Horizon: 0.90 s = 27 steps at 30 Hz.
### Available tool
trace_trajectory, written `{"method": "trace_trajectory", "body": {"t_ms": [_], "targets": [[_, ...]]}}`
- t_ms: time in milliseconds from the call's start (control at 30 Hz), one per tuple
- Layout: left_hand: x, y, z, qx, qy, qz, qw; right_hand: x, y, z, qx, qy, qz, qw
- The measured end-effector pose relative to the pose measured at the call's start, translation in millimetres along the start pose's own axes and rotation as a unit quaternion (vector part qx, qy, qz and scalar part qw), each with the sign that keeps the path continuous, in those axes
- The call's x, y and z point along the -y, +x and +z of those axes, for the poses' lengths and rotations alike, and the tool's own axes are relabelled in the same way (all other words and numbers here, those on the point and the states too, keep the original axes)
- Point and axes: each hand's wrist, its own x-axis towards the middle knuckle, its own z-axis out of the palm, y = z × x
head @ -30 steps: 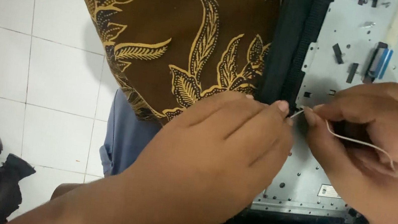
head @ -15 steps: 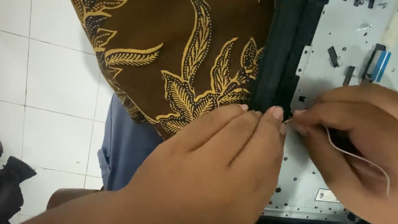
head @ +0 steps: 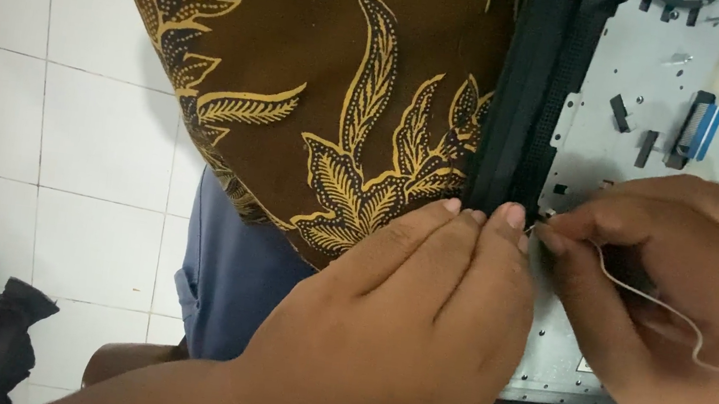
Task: Routing internal cables into the plastic guides of a laptop chassis during repair.
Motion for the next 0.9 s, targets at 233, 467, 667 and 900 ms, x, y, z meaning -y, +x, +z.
{"method": "trace_trajectory", "body": {"t_ms": [233, 467, 667, 900], "targets": [[4, -2, -4, 0.037, 0.014, 0.045, 0.998, -13, 9, 4, 0.058, 0.025, 0.091, 0.994], [0, 0, -2, 0.045, 0.04, 0.05, 0.997, -15, -2, 2, -0.087, -0.032, -0.082, 0.992], [0, 0, -3, 0.052, 0.039, 0.06, 0.996, -16, 2, -4, -0.082, -0.08, -0.101, 0.988], [-1, -3, -6, 0.042, 0.043, 0.047, 0.997, -33, 17, -19, -0.067, -0.168, -0.208, 0.961]]}}
